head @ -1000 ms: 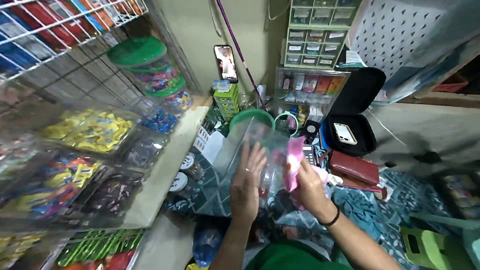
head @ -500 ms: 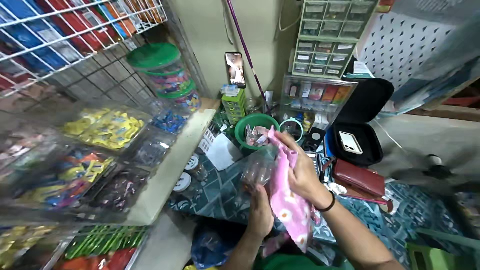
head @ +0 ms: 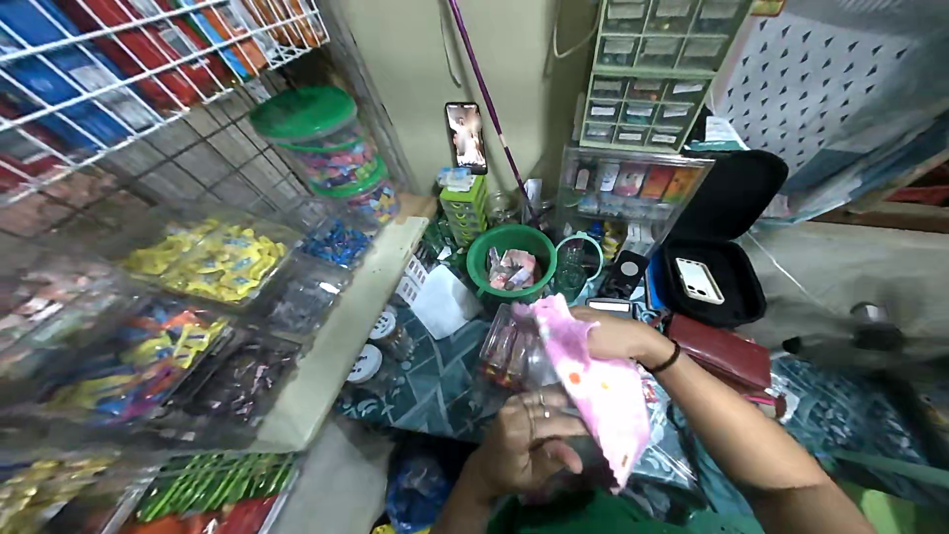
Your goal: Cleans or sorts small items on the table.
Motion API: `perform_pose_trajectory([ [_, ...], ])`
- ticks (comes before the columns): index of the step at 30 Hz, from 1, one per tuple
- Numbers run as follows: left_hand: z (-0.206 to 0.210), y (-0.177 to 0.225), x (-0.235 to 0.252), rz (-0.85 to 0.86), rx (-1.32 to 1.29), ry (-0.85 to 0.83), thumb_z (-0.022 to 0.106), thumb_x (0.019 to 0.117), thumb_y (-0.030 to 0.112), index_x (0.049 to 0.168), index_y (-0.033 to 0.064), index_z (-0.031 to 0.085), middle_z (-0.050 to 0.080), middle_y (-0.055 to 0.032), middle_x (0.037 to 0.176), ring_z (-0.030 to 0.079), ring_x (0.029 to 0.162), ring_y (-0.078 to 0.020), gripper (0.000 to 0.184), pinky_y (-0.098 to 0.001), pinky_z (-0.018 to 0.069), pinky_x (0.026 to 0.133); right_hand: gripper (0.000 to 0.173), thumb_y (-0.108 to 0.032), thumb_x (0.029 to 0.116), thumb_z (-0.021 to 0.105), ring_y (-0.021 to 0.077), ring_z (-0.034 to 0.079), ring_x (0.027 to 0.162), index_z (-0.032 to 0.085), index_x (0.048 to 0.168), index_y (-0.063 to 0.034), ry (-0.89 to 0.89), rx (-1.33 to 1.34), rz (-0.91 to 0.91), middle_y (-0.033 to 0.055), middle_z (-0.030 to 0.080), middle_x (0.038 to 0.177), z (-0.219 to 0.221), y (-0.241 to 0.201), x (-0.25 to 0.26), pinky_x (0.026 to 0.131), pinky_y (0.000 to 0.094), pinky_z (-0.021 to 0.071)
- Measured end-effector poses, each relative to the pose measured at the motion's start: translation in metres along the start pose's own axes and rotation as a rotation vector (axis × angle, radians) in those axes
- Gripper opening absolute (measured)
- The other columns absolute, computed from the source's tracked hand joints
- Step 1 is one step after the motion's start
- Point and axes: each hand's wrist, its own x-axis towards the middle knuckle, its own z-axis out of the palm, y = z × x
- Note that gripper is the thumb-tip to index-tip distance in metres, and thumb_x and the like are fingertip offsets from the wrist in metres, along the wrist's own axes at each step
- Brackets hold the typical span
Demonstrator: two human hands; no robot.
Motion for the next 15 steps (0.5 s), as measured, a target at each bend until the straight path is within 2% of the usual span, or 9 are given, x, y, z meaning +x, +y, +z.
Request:
perform_pose_trajectory([
  [2,0.0,0.0,0.0,-0.009,-0.035,-0.014,0.04,0.1073,0.043,0.101,0.0099,0.067,0.073,0.0028,0.102,0.066,0.108,0.0,0.043,-0.0189,0.053,0.096,0.025,-0.009,0.0962,0.061,0.0332,0.065,0.107,0.067,0.112,0.0096,0.038,-0.081,0.045,0.0257,0.068,0.11,0.005,-0.004,-0.005,0.096,0.051,0.05],
  [4,0.003,-0.001,0.0,-0.046,0.036,0.038,0.04,0.1079,0.042,0.096,0.0102,0.062,0.069,0.0026,0.093,0.065,0.097,0.0029,0.041,-0.0151,0.0526,0.089,0.034,-0.01,0.0962,0.06,0.0412,0.057,0.127,0.064,0.122,0.0113,0.099,-0.18,0.042,0.0299,0.061,0.131,0.014,-0.026,-0.015,0.106,0.057,0.0423],
  [6,0.003,0.006,-0.004,-0.168,0.163,0.058,0.045,0.1068,0.041,0.096,0.0057,0.059,0.064,-0.0009,0.09,0.062,0.093,0.0065,0.04,-0.0112,0.0507,0.086,0.058,-0.019,0.099,0.052,0.0373,0.025,0.154,0.043,0.15,0.0072,0.1,-0.169,-0.142,0.0251,0.033,0.162,0.033,-0.037,-0.024,0.127,0.0511,0.0168],
  [8,-0.002,0.022,-0.002,-0.331,0.193,0.024,0.059,0.0977,0.03,0.105,-0.0089,0.064,0.07,-0.0075,0.098,0.06,0.097,0.009,0.039,-0.0102,0.0463,0.09,0.059,-0.034,0.1057,0.034,0.0391,0.017,0.156,0.045,0.152,0.0014,0.158,-0.168,-0.366,0.0214,0.031,0.165,0.047,-0.039,-0.027,0.127,0.0563,0.0089],
  [9,-0.005,0.026,0.0,-0.358,0.176,0.001,0.061,0.0965,0.03,0.107,-0.0098,0.064,0.071,-0.0063,0.098,0.06,0.097,0.0111,0.042,-0.0092,0.0458,0.089,0.059,-0.038,0.1082,0.028,0.0385,0.018,0.156,0.046,0.152,-0.0015,0.181,-0.165,-0.419,0.019,0.033,0.164,0.048,-0.038,-0.026,0.127,0.0573,0.0092],
  [11,-0.006,0.017,-0.003,-0.223,0.108,-0.052,0.054,0.1026,0.04,0.107,0.0016,0.062,0.069,-0.0005,0.099,0.061,0.1,0.0094,0.04,-0.0114,0.0493,0.091,0.058,-0.035,0.1069,0.03,0.0354,0.023,0.156,0.048,0.151,-0.003,0.174,-0.153,-0.428,0.0149,0.036,0.164,0.04,-0.031,-0.024,0.127,0.0548,0.0134],
  [12,-0.004,0.01,0.0,-0.106,0.091,-0.056,0.049,0.1047,0.044,0.096,0.0067,0.06,0.065,0.0002,0.091,0.062,0.094,0.0062,0.039,-0.0123,0.0511,0.087,0.057,-0.032,0.1045,0.035,0.0318,0.026,0.155,0.047,0.152,-0.0027,0.144,-0.148,-0.396,0.0132,0.036,0.164,0.031,-0.024,-0.022,0.127,0.0514,0.0177],
  [14,0.001,0.005,0.007,0.051,0.048,-0.06,0.044,0.1056,0.047,0.084,0.011,0.06,0.062,0.001,0.076,0.064,0.084,0.0005,0.045,-0.0144,0.0509,0.083,0.055,-0.024,0.0934,0.054,0.0236,0.05,0.14,0.056,0.142,0.0009,0.103,-0.043,-0.298,0.0125,0.053,0.152,0.013,-0.009,-0.019,0.114,0.0474,0.0408],
  [15,0.003,0.006,0.008,0.074,0.012,-0.089,0.043,0.106,0.046,0.087,0.01,0.064,0.065,0.001,0.08,0.064,0.089,-0.0008,0.046,-0.0154,0.0497,0.088,0.049,-0.018,0.0871,0.06,0.0201,0.06,0.123,0.062,0.13,0.0063,0.081,0.094,-0.268,0.015,0.065,0.133,0.008,0.002,-0.018,0.102,0.0444,0.0478],
])
